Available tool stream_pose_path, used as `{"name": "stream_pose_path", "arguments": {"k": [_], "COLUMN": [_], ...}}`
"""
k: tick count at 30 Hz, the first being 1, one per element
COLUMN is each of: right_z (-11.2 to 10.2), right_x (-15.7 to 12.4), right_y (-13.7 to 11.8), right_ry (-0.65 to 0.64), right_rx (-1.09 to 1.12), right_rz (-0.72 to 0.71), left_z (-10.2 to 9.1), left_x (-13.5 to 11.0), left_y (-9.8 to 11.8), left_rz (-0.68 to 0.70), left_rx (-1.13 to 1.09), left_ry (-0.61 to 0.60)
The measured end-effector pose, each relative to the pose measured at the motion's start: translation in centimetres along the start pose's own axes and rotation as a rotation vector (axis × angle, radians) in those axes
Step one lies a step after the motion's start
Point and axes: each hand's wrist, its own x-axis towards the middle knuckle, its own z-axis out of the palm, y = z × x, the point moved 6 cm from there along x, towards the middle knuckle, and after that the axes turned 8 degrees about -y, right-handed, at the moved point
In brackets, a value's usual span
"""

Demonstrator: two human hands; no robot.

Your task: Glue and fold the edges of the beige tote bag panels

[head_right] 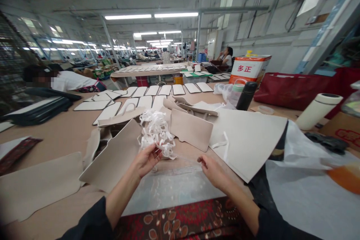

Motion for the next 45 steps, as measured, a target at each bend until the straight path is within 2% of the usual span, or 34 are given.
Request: {"name": "stream_pose_path", "arguments": {"k": [2, 4, 7, 11, 14, 17, 19, 21, 24, 26, 28, 31, 34, 37, 40, 42, 45], "right_z": [-0.8, -0.9, -0.3, 0.7, -0.1, -1.7, -1.4, 0.5, 3.9, 5.5, 5.5, 2.9, 0.2, -0.3, 1.0, 2.0, 2.9], "right_x": [0.2, 0.3, 0.3, 0.6, 0.9, 1.4, 2.1, 3.5, 6.0, 7.8, 9.4, 11.7, 13.1, 13.1, 11.9, 10.9, 9.7], "right_y": [0.9, 1.8, 2.5, 2.3, 1.0, -3.3, -6.5, -8.7, -10.9, -11.2, -10.8, -9.3, -7.9, -7.7, -8.7, -9.5, -10.6], "right_ry": [0.016, 0.001, 0.002, -0.069, -0.062, 0.068, 0.079, -0.012, -0.038, -0.055, -0.031, 0.111, 0.240, 0.264, 0.247, 0.243, 0.247], "right_rx": [-0.027, 0.009, 0.107, 0.243, 0.088, -0.146, -0.090, 0.149, 0.265, 0.351, 0.447, 0.563, 0.603, 0.577, 0.522, 0.476, 0.403], "right_rz": [0.002, 0.068, 0.150, 0.141, 0.097, -0.099, -0.173, -0.110, -0.051, -0.018, 0.011, 0.047, 0.062, 0.027, -0.042, -0.090, -0.158], "left_z": [-0.9, -1.6, -2.4, -3.6, -4.1, -3.1, -1.8, -0.4, 0.9, 1.2, 1.1, 0.9, 0.9, 0.9, 1.6, 2.3, 3.6], "left_x": [0.1, -0.2, -1.1, -2.4, -2.9, -3.0, -2.9, -3.0, -3.6, -4.5, -5.5, -6.9, -7.4, -7.0, -5.6, -4.3, -2.4], "left_y": [1.4, 2.0, 2.1, 2.4, 2.8, 2.7, 2.3, 1.8, 1.3, 1.1, 0.8, 0.0, -0.3, 0.4, 1.0, 0.7, -0.8], "left_rz": [0.048, 0.061, 0.037, 0.022, 0.051, 0.071, 0.074, 0.079, 0.083, 0.067, 0.041, 0.002, 0.022, 0.106, 0.133, 0.081, -0.043], "left_rx": [0.026, 0.051, 0.071, 0.080, 0.122, 0.266, 0.353, 0.398, 0.442, 0.481, 0.523, 0.568, 0.604, 0.647, 0.659, 0.609, 0.488], "left_ry": [0.028, 0.032, 0.000, 0.002, 0.042, 0.022, -0.025, -0.071, -0.122, -0.146, -0.170, -0.212, -0.211, -0.123, -0.045, -0.008, -0.020]}}
